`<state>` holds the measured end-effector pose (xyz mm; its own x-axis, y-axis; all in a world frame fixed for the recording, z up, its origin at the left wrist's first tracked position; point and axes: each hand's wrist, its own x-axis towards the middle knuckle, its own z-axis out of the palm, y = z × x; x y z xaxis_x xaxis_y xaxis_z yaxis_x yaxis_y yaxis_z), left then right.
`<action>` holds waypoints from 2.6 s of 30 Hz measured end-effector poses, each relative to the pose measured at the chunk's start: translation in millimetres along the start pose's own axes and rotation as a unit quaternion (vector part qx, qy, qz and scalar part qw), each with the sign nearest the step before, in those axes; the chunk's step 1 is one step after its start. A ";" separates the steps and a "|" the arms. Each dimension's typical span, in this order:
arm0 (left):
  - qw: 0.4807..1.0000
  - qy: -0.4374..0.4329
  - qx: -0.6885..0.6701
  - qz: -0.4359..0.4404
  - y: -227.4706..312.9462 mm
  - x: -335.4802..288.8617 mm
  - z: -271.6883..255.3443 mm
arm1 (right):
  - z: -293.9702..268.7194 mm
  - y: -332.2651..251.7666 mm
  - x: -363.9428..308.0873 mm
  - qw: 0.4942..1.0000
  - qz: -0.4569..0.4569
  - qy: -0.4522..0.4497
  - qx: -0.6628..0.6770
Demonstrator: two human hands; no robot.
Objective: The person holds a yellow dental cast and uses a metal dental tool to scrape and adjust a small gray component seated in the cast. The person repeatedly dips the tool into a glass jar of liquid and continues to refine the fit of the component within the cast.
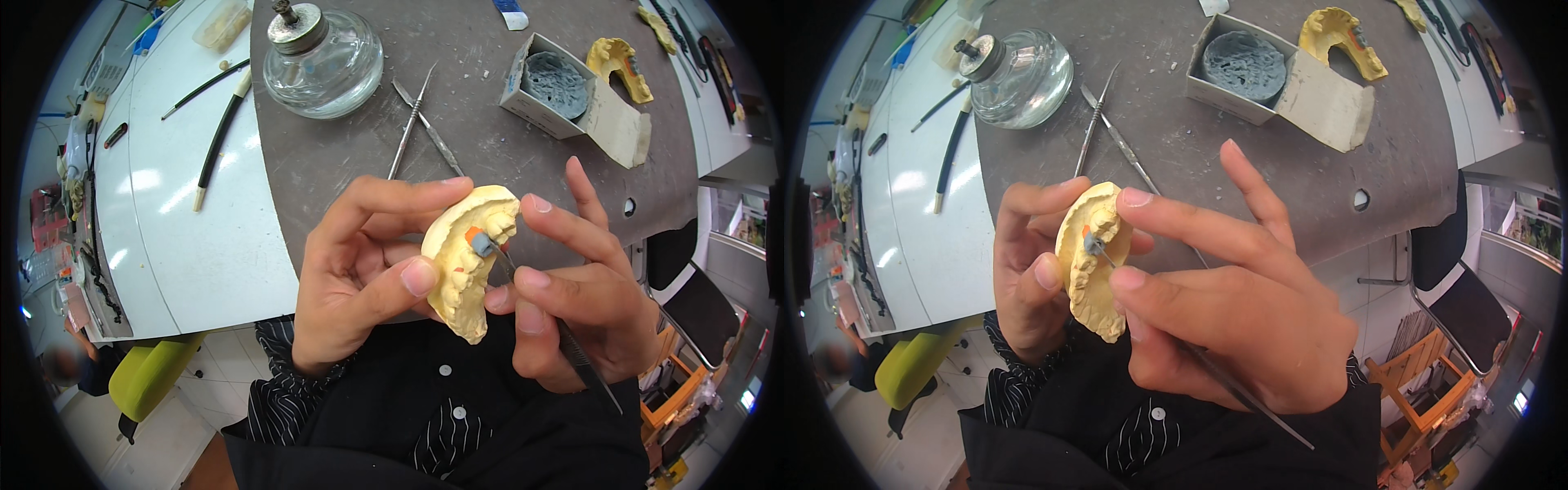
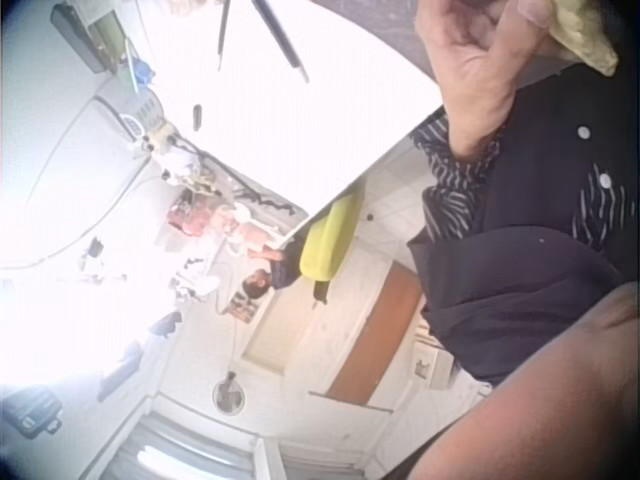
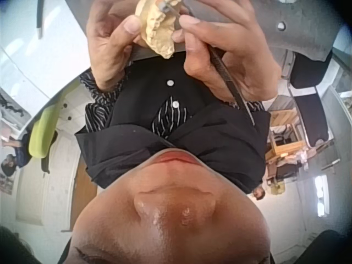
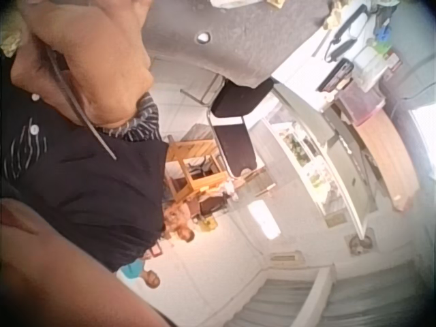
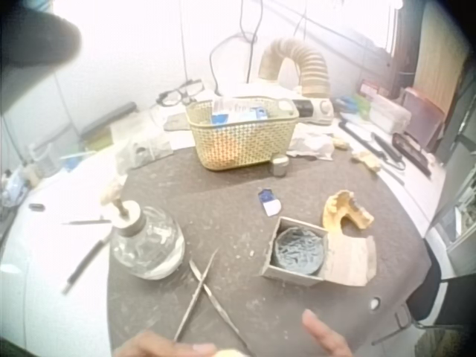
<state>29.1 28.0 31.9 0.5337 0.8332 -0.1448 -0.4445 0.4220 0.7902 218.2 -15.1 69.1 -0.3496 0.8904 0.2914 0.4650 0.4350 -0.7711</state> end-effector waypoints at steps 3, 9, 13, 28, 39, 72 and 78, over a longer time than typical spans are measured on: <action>1.000 -0.009 -0.014 -0.006 -0.7 0.7 -1.2 | 0.1 -0.6 0.0 1.000 -0.004 -0.003 -0.010; 0.999 -0.016 -0.033 -0.017 1.4 2.6 0.6 | 0.2 -1.9 -0.9 1.000 -0.010 0.004 -0.014; 0.999 -0.027 -0.033 -0.020 1.5 3.6 0.0 | -0.4 -2.0 -1.6 1.000 -0.011 0.002 -0.014; 0.999 -0.016 -0.018 -0.038 2.9 3.5 0.3 | 0.9 -2.6 -2.1 1.000 -0.009 0.019 -0.004; 0.999 -0.013 -0.013 -0.041 4.3 2.1 0.6 | 0.4 -4.4 -1.8 1.000 -0.001 0.013 -0.001; 0.998 0.023 0.046 -0.047 2.4 1.3 0.2 | -0.2 -0.4 -1.7 1.000 -0.006 0.003 0.012; 0.999 0.004 0.016 -0.027 1.2 1.0 0.4 | -3.8 -3.1 1.8 1.000 0.005 -0.023 0.016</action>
<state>29.4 29.2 32.9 0.5508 0.8122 -0.1922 -0.3913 0.4547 0.8001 219.2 -14.4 74.2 -0.3822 0.8872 0.2584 0.4428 0.4213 -0.7915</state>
